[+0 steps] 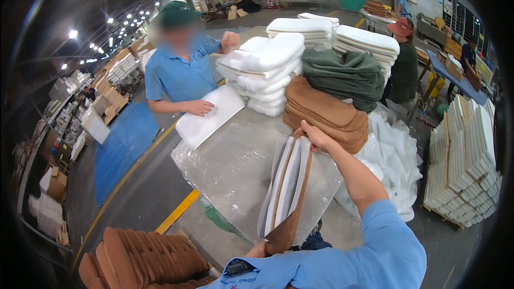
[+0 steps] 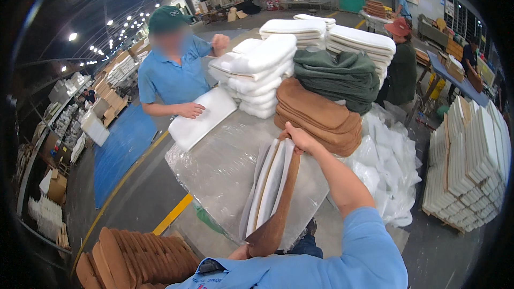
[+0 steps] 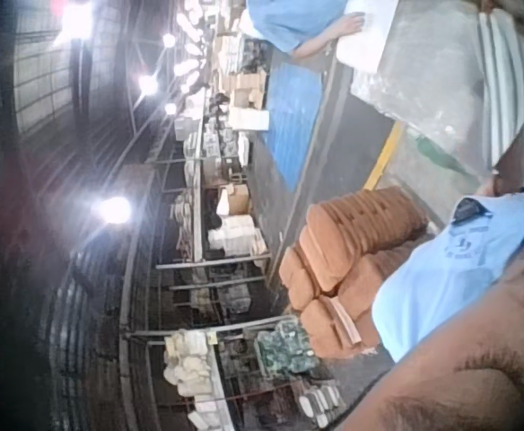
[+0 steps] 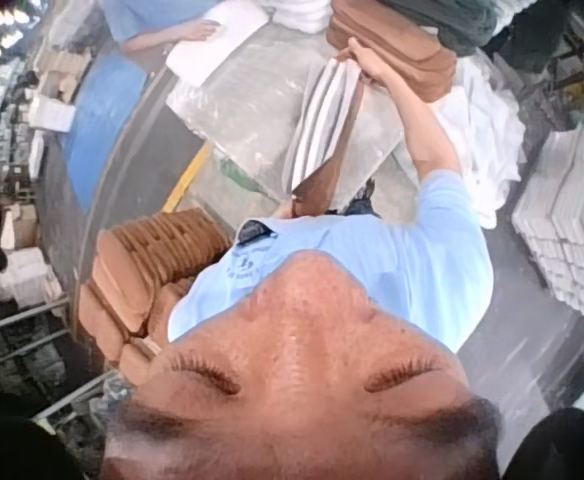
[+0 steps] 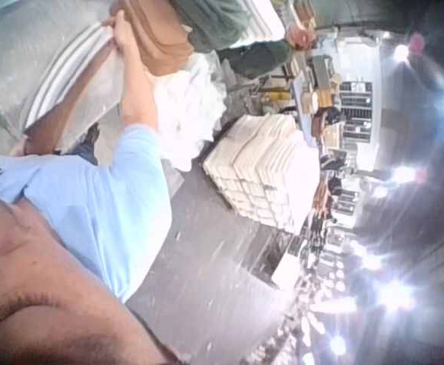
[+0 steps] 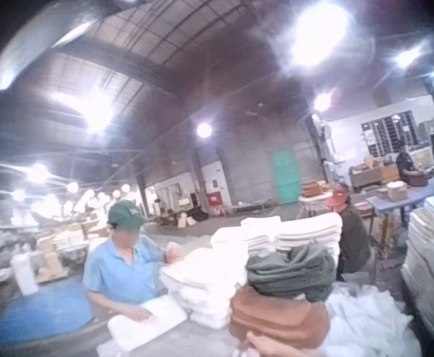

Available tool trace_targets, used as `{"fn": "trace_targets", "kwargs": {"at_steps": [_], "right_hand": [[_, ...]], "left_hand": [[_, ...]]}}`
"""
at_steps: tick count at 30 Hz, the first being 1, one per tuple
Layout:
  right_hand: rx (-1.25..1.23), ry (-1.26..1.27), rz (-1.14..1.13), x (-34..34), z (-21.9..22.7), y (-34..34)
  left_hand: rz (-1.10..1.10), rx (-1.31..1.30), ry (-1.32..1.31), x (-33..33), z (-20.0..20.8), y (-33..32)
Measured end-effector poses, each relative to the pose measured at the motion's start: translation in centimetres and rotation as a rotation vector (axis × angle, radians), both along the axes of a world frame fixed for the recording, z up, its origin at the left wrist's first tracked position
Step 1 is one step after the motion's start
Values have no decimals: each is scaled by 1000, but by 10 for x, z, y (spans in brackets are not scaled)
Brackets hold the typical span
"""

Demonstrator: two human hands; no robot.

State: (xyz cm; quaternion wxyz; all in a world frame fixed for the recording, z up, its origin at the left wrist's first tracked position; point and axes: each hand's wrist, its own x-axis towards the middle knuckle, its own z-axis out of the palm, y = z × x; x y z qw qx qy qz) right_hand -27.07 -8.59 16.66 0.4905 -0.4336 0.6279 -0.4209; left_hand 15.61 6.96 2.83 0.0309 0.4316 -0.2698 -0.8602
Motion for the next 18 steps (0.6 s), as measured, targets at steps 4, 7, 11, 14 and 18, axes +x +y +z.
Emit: {"fn": "trace_targets", "kwargs": {"at_steps": [4, 7, 11, 14, 18], "right_hand": [[55, -24, -143, -2, -44, 7], [-3, -61, -169, -2, -53, 12], [45, -92, -130, -5, -47, 21], [72, -177, -202, -11, -43, 31], [11, -264, -152, -13, -39, 47]], "left_hand": [[-460, -805, -130, -13, 15, 1], [-416, -724, -265, -22, 31, -11], [33, -319, -173, -49, 50, -21], [-89, -750, -35, -89, 63, -33], [10, -845, 38, -138, 68, -58]]}}
